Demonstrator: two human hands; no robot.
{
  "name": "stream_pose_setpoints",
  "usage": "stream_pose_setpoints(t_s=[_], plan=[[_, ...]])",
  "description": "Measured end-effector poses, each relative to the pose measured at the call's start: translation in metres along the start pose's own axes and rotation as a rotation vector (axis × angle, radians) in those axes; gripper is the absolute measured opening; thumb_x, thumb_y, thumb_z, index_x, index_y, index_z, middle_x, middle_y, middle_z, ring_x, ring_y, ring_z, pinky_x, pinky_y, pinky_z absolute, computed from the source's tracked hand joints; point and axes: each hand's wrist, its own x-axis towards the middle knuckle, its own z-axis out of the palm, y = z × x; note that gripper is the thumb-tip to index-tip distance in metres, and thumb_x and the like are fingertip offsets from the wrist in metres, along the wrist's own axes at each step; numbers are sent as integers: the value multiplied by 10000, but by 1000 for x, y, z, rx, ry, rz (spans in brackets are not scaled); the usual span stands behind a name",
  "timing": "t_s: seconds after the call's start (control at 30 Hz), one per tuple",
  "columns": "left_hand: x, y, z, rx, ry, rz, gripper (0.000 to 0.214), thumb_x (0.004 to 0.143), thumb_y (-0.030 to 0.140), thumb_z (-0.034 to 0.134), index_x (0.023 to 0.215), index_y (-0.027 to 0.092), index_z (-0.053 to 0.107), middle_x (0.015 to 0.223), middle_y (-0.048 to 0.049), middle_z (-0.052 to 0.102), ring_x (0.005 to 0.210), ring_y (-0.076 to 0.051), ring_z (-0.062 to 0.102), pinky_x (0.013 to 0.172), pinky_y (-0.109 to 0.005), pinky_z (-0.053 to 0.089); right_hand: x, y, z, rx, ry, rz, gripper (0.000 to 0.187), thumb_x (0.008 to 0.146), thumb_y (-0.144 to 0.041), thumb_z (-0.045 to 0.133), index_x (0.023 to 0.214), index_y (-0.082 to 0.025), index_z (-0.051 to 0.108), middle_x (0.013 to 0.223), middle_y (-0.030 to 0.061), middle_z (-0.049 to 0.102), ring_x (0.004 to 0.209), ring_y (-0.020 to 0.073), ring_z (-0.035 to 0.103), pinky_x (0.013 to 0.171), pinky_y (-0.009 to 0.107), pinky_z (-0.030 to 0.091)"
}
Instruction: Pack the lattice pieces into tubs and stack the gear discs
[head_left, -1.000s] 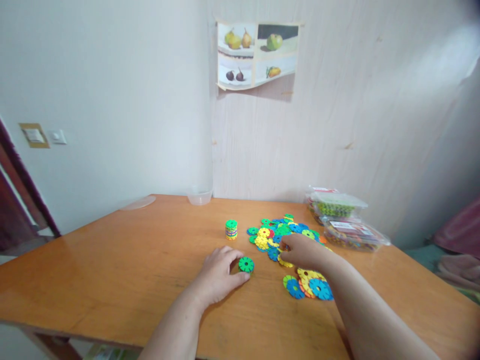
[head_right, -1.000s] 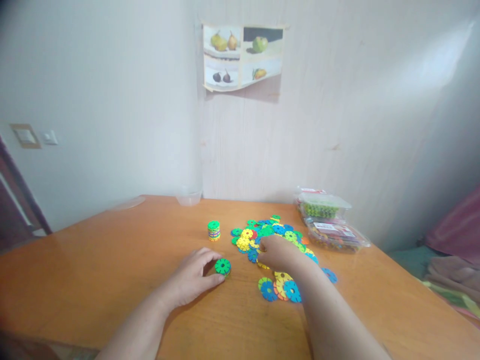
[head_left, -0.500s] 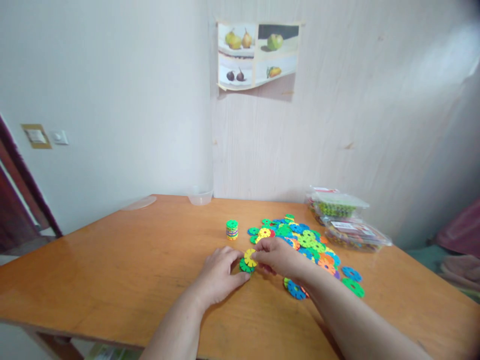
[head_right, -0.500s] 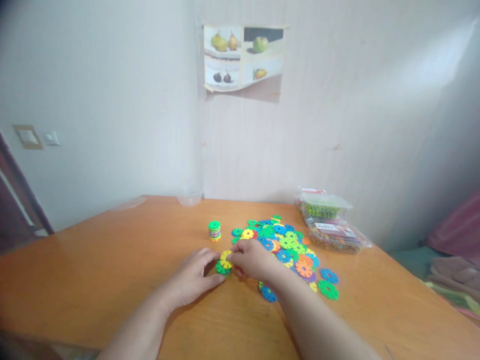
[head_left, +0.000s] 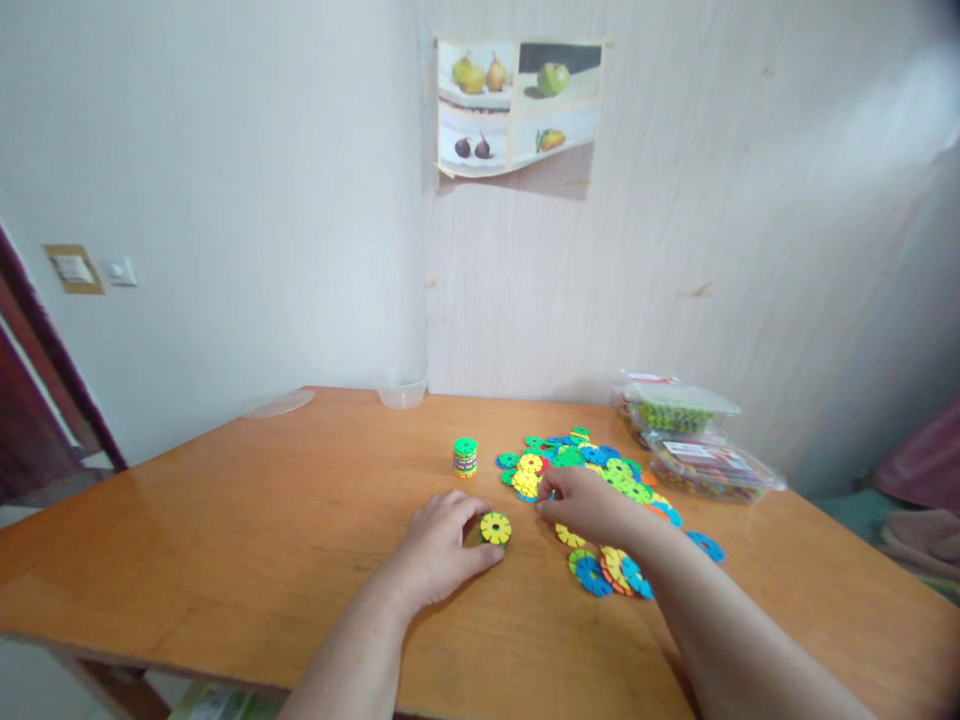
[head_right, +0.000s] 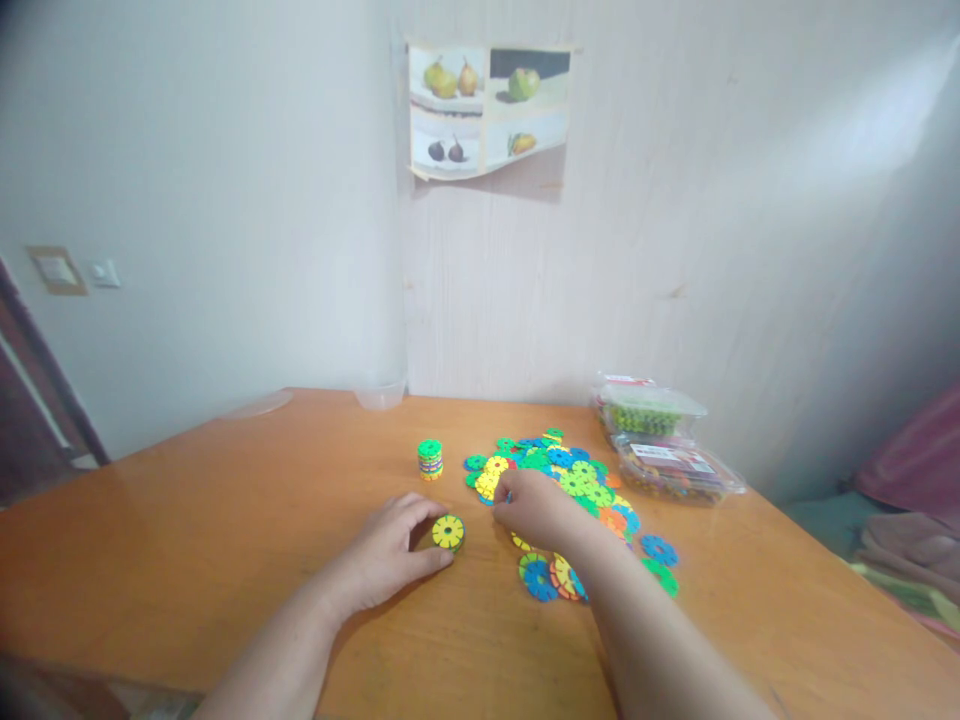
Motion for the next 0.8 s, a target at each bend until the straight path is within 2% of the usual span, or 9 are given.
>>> stream_pose_setpoints(t_s=[0.1, 0.23, 0.4, 0.6, 0.73, 0.8], plan=[[0, 1, 0, -12, 4, 0, 456, 736, 508, 717, 1124, 272, 672, 1084, -42, 639, 1042, -251, 558, 867, -326, 438, -2, 14, -14, -226, -17, 77, 168, 701, -335, 697, 798, -207, 647, 777, 17, 661, 715, 171, 575, 560, 248, 303], [0, 1, -1, -18, -8, 2, 445, 749, 518, 703, 1124, 280, 672, 1076, -35, 643, 1038, -247, 565, 856, -319, 439, -5, 20, -18, -338, -102, 140, 375, 616, -486, 765, 852, -226, 634, 839, 26, 668, 746, 202, 587, 564, 254, 292], [0, 1, 0, -17, -14, 12, 367, 786, 492, 676, 1087, 283, 690, 1062, -36, 645, 1012, -236, 573, 858, -315, 435, -5, 15, -16, -369, -131, 124, 343, 619, -460, 747, 841, -231, 619, 832, 18, 661, 734, 200, 580, 561, 263, 294], [2, -3, 3, -24, -2, 22, 361, 794, 482, 670, 1097, 287, 692, 1065, -37, 648, 1020, -237, 572, 876, -320, 431, -2, 19, -15, -246, -124, 108, 252, 622, -325, 727, 774, -216, 558, 711, -22, 591, 649, 150, 519, 523, 248, 271], [1, -3, 2, -19, 5, 24, 363, 790, 478, 676, 1100, 292, 691, 1063, -35, 646, 1025, -241, 569, 872, -320, 431, 1, 19, -14, -16, -77, 63, 134, 665, -194, 642, 728, -199, 524, 621, -48, 529, 592, 110, 480, 510, 225, 289], [1, -1, 1, -15, 3, 22, 358, 791, 476, 673, 1098, 291, 693, 1053, -37, 645, 1019, -241, 570, 867, -321, 432, 1, 13, -11, 161, -56, 33, 111, 690, -187, 618, 728, -194, 513, 602, -52, 528, 563, 98, 479, 502, 213, 314]])
